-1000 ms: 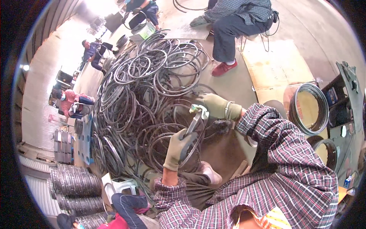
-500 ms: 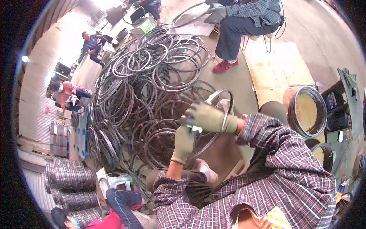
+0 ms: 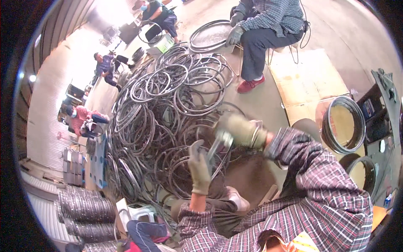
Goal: Cleaning and wiping circular metal rings with a cloth and solution in a workshop.
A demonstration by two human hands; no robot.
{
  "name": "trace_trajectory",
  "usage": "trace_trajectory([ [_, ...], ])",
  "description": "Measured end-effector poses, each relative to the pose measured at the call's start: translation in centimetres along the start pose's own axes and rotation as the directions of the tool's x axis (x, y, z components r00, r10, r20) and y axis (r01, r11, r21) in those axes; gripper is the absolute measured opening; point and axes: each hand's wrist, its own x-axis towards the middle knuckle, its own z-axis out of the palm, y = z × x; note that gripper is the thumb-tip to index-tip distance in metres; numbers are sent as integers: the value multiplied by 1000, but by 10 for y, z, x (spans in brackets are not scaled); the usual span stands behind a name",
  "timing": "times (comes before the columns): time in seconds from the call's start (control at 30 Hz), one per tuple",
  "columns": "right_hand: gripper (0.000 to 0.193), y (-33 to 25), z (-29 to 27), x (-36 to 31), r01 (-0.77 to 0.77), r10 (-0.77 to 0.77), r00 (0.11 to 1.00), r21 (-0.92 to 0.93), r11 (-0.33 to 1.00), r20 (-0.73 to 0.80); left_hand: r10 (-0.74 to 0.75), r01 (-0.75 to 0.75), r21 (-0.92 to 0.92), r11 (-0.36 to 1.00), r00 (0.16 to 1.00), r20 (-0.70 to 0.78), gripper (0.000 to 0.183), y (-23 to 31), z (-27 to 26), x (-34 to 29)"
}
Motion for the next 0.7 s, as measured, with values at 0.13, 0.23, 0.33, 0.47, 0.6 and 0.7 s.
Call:
trace_trajectory([
  [0.13,27,46,-1,3,-302,302,929,34,953,-214,-187,167,-295,941,981,-41,27,2,-49,1],
  [0.23,35,-27,-10,19,-98,107,984,70,993,-144,-298,290,-284,914,954,17,33,-22,-34,0],
  [0.33,36,-46,-4,13,223,-229,974,-191,956,-8,-2,3,-24,1000,998,58,37,-12,-1,1],
  [0.47,30,40,-13,2,-165,179,972,101,981,-154,-225,236,-373,897,972,75,40,12,-32,-3],
  [0.6,28,-3,-2,16,-140,205,951,268,953,-232,-243,240,-305,922,970,29,42,-7,-45,2],
  [0.7,20,-69,11,23,264,-260,964,-99,959,50,273,-274,111,955,962,24,40,-44,-3,6],
])
